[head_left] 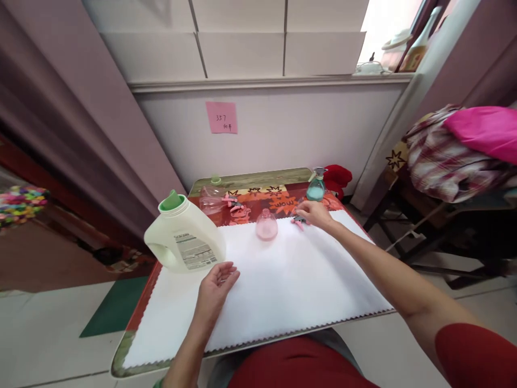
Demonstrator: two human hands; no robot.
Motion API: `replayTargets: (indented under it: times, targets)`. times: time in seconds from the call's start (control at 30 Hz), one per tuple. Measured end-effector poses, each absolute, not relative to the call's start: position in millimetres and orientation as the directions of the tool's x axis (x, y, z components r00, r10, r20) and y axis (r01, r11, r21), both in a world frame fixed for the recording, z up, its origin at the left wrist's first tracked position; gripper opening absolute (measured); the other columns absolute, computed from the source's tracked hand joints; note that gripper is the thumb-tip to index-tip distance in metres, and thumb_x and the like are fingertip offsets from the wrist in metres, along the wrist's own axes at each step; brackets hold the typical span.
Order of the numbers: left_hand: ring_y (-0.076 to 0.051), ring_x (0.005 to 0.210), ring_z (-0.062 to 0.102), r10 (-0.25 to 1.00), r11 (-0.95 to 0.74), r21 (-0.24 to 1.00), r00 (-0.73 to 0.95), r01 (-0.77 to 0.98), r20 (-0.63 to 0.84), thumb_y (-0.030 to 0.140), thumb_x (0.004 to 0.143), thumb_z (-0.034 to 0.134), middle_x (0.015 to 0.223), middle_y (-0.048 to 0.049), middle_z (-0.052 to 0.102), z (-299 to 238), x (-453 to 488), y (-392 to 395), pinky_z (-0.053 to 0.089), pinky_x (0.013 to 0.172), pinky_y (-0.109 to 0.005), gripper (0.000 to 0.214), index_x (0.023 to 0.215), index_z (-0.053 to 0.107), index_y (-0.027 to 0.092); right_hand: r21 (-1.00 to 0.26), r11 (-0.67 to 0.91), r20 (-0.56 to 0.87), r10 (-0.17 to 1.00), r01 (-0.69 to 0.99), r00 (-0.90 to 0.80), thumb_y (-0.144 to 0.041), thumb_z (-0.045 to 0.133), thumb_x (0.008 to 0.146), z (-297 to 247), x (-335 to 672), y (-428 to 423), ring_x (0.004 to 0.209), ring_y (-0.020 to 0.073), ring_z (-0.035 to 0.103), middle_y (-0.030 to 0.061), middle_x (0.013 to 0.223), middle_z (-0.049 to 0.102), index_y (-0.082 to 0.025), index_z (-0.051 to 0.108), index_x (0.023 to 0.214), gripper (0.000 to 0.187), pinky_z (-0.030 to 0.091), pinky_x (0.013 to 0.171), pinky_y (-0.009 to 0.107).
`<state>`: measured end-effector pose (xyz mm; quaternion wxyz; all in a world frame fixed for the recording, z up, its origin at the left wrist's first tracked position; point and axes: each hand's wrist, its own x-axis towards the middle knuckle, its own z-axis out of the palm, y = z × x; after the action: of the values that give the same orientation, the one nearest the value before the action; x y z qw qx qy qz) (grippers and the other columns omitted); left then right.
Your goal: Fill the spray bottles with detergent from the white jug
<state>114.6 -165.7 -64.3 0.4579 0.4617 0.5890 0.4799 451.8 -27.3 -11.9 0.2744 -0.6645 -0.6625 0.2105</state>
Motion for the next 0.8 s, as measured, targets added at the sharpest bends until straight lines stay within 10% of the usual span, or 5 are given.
replayTargets:
  times: [0.4,0.6,0.8]
  targets:
    - [-0.035,0.136,0.048,0.984,-0.047,0.929,-0.146,0.368,0.107,0.044,0.055,0.089,0.142,-0.0192,0.052,-88.1,200.7,-72.5,0.036,0.109,-0.048,0.093,0.133,0.044,0.022,-0.322,-0.227,-0.125,0.973,0.919,0.196,-0.021,0.067,0.078,-56.1,474.0,-8.4,0.099,0.0324,0.069,0.0174,0.096,0.073,-0.017,0.073,0.088,0.012,0.049,0.082,0.038]
    - [-0.040,0.143,0.036,0.978,0.041,0.866,-0.196,0.499,0.066,0.038,0.049,0.092,0.147,-0.0187,0.047,-91.6,233.0,-40.5,0.005,0.117,-0.058,0.100,0.131,0.036,0.027,-0.483,-0.172,-0.074,0.985,0.859,0.155,-0.019,0.070,0.070,-21.6,482.2,-9.7,0.088,0.0307,0.071,0.0131,0.081,0.072,-0.017,0.067,0.071,0.004,0.052,0.075,0.035]
    - [-0.041,0.117,0.058,0.969,0.042,0.930,-0.240,0.364,0.050,0.030,0.050,0.090,0.119,-0.0150,0.064,-82.0,234.6,-40.5,0.025,0.109,-0.060,0.079,0.116,0.049,0.023,-0.794,0.015,0.065,0.996,0.607,0.060,-0.031,0.058,0.085,41.8,488.4,-22.9,0.065,0.0164,0.068,0.0053,0.073,0.070,-0.016,0.065,0.090,0.017,0.053,0.060,0.025]
